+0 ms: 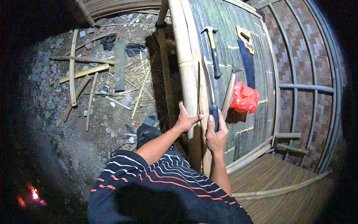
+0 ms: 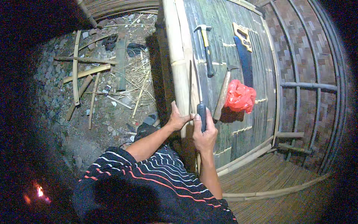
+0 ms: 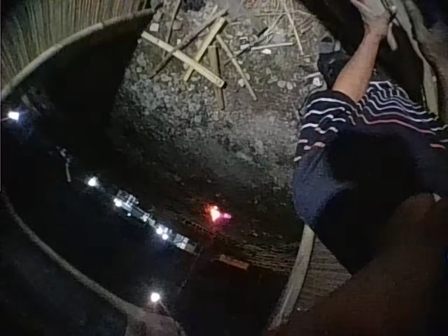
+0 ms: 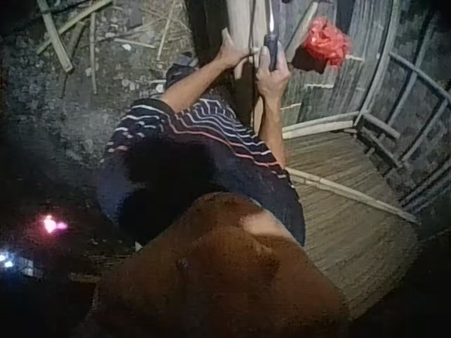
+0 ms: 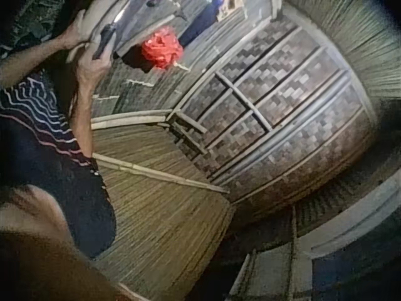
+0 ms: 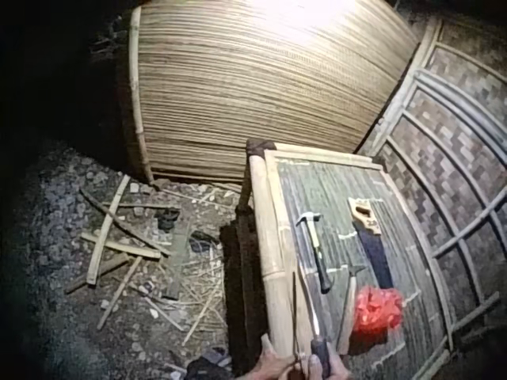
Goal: Fitting and securing bamboo poles to a frame using a hammer, machete, and saw.
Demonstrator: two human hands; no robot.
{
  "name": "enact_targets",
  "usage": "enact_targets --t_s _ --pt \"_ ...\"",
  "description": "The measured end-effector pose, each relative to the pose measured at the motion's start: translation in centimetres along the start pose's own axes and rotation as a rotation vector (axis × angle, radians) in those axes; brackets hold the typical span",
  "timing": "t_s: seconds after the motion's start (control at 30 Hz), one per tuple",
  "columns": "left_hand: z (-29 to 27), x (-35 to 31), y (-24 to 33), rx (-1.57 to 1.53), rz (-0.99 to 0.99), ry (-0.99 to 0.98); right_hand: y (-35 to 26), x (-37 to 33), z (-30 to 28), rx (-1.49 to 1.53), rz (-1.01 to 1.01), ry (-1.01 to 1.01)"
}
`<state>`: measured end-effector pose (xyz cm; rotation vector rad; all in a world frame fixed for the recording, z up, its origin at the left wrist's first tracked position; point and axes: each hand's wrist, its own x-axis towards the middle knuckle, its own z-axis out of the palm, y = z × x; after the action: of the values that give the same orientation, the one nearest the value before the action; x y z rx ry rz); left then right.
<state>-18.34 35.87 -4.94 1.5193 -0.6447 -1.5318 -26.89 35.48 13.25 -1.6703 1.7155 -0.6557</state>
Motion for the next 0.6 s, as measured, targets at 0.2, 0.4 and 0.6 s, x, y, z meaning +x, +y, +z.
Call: enact_targets --t_s 0.2,0.4,0.6 --pt "0.7 1.2 -2.5 0.008 0.139 0.067 3.8 0.7 -1.0 -0.297 -0.268 0.168" --pt "1.3 0.7 -1.7 0.080 0.114 0.138 10.6 1.6 -2.8 -0.466 -0.526 0.250" --pt "1.6 1.9 -3.2 0.000 0.211 0.143 15.2 1.2 -3.4 -0.716 -0.601 0.297"
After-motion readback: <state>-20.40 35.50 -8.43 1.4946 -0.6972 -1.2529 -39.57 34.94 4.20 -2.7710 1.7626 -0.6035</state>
